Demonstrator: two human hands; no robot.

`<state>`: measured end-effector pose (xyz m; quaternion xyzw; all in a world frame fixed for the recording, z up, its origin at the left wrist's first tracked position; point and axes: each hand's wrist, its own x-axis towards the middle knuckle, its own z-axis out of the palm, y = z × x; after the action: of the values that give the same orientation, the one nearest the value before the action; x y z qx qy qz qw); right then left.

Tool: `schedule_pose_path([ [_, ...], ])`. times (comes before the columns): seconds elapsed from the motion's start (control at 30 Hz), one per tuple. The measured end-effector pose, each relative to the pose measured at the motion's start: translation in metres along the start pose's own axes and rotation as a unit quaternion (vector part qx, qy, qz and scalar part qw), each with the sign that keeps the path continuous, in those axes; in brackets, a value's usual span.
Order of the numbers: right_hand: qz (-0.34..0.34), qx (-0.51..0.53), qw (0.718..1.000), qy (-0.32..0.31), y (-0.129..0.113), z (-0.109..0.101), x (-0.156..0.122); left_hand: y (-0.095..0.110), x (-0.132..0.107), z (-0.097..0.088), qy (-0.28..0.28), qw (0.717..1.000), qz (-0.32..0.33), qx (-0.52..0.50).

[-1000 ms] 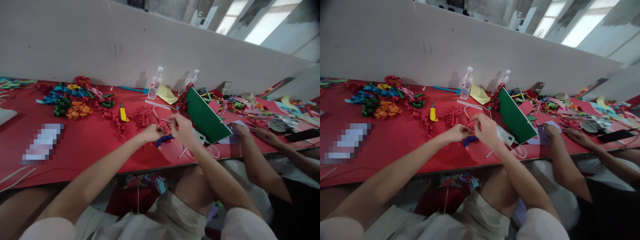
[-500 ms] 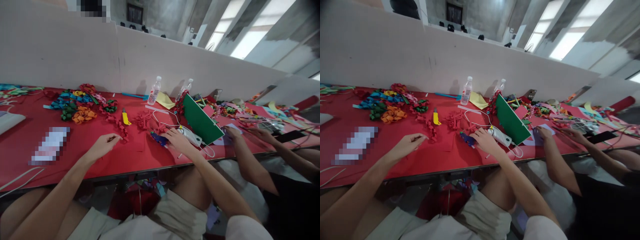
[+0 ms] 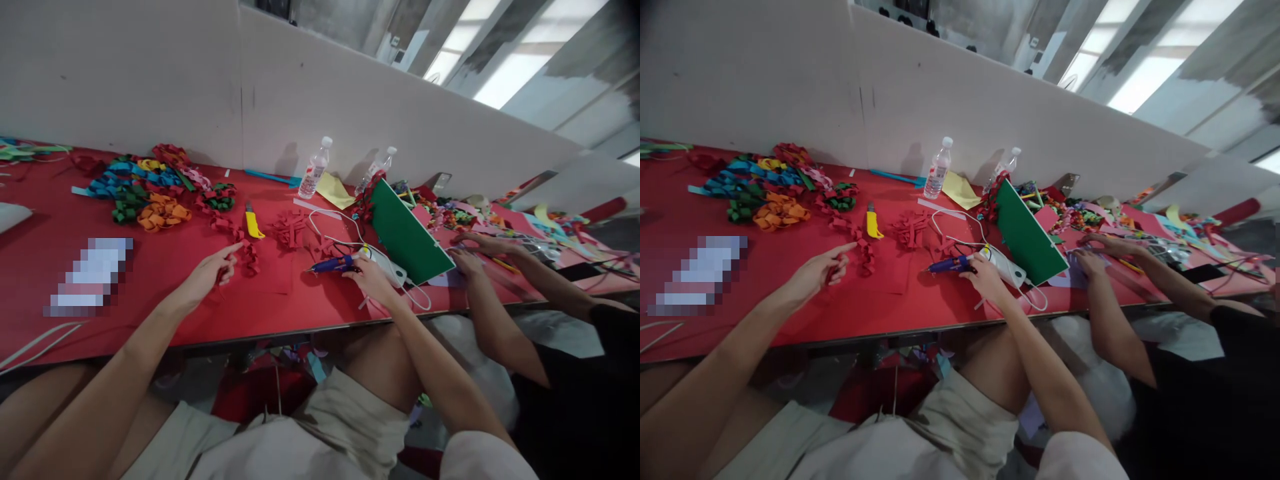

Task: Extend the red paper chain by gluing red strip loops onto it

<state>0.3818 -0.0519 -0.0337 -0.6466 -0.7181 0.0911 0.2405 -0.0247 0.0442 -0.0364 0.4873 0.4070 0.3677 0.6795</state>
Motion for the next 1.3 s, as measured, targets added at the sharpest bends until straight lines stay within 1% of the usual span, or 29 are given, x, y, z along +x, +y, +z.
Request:
schedule_pose_path([
  [0.1, 0.001, -0.021, 1.000, 0.002, 0.001, -0.001, 0.003, 0.002, -0.006, 0.001, 0.025, 0.999, 0.031, 0.030],
  [0.17, 0.003, -0.035, 0.999, 0.003, 0.003, -0.002, 0.004, 0.006, -0.012, 0.005, 0.031, 0.996, 0.051, 0.065],
  [0.23, 0.001, -0.044, 0.999, 0.004, 0.004, -0.005, 0.000, 0.013, -0.018, 0.009, 0.023, 0.992, 0.069, 0.102],
  [0.3, -0.008, -0.047, 0.999, 0.008, 0.000, -0.009, -0.010, 0.021, -0.023, 0.011, -0.002, 0.989, 0.078, 0.128],
  [0.33, -0.013, -0.053, 0.998, 0.030, -0.004, -0.010, -0.016, 0.025, -0.025, 0.011, -0.015, 0.987, 0.077, 0.138],
  [0.37, -0.015, -0.061, 0.996, 0.070, -0.011, -0.011, -0.024, 0.029, -0.027, 0.011, -0.022, 0.986, 0.073, 0.147],
  [0.4, -0.016, -0.077, 0.987, 0.142, -0.019, -0.011, -0.031, 0.033, -0.027, 0.010, -0.024, 0.985, 0.069, 0.157],
  [0.43, -0.004, -0.097, 0.966, 0.241, -0.030, -0.009, -0.037, 0.036, -0.027, 0.010, -0.021, 0.983, 0.066, 0.169],
  [0.47, 0.010, -0.108, 0.932, 0.346, -0.042, -0.006, -0.041, 0.038, -0.025, 0.011, -0.017, 0.981, 0.064, 0.182],
  [0.5, -0.005, -0.107, 0.909, 0.402, -0.055, -0.002, -0.042, 0.040, -0.023, 0.012, -0.016, 0.979, 0.066, 0.193],
  [0.53, -0.045, -0.107, 0.910, 0.398, -0.067, 0.001, -0.042, 0.041, -0.021, 0.014, -0.020, 0.976, 0.073, 0.203],
  [0.57, -0.095, -0.116, 0.921, 0.358, -0.077, 0.004, -0.039, 0.041, -0.018, 0.017, -0.028, 0.974, 0.083, 0.210],
  [0.6, -0.126, -0.131, 0.936, 0.300, -0.084, 0.006, -0.035, 0.039, -0.016, 0.020, -0.035, 0.971, 0.100, 0.214],
  [0.63, -0.132, -0.137, 0.948, 0.256, -0.088, 0.005, -0.032, 0.038, -0.015, 0.023, -0.040, 0.969, 0.117, 0.215],
  [0.67, -0.117, -0.125, 0.958, 0.231, -0.087, 0.002, -0.030, 0.035, -0.015, 0.024, -0.039, 0.967, 0.131, 0.213],
  [0.7, -0.091, -0.097, 0.965, 0.225, -0.084, -0.003, -0.031, 0.033, -0.016, 0.025, -0.032, 0.967, 0.139, 0.211],
  [0.77, -0.038, -0.038, 0.974, 0.218, -0.074, -0.014, -0.043, 0.028, -0.019, 0.023, -0.024, 0.966, 0.132, 0.223],
  [0.8, -0.026, -0.027, 0.980, 0.197, -0.070, -0.018, -0.053, 0.027, -0.021, 0.022, -0.024, 0.963, 0.122, 0.238],
  [0.87, -0.019, -0.030, 0.991, 0.131, -0.070, -0.022, -0.071, 0.026, -0.025, 0.022, -0.027, 0.961, 0.105, 0.253],
  [0.93, -0.014, -0.017, 0.996, 0.081, -0.080, -0.018, -0.078, 0.026, -0.028, 0.029, -0.054, 0.968, 0.097, 0.225],
  [1.0, -0.004, 0.042, 0.997, 0.059, -0.100, -0.007, -0.068, 0.022, -0.030, 0.040, -0.100, 0.970, 0.098, 0.199],
  [1.07, -0.012, 0.136, 0.990, 0.025, -0.123, 0.008, -0.044, 0.014, -0.031, 0.051, -0.137, 0.968, 0.086, 0.193],
  [1.13, -0.031, 0.219, 0.975, -0.015, -0.142, 0.025, -0.014, 0.005, -0.033, 0.057, -0.135, 0.969, 0.067, 0.196],
  [1.17, -0.028, 0.249, 0.968, -0.026, -0.150, 0.033, 0.000, 0.001, -0.034, 0.058, -0.121, 0.970, 0.063, 0.200],
  [1.2, -0.008, 0.280, 0.959, -0.037, -0.155, 0.041, 0.012, -0.001, -0.035, 0.057, -0.100, 0.971, 0.067, 0.205],
  [1.23, 0.021, 0.329, 0.943, -0.045, -0.159, 0.049, 0.021, -0.002, -0.037, 0.055, -0.076, 0.971, 0.080, 0.214],
  [1.3, 0.092, 0.429, 0.897, -0.055, -0.161, 0.062, 0.028, -0.002, -0.042, 0.049, -0.054, 0.959, 0.122, 0.248],
])
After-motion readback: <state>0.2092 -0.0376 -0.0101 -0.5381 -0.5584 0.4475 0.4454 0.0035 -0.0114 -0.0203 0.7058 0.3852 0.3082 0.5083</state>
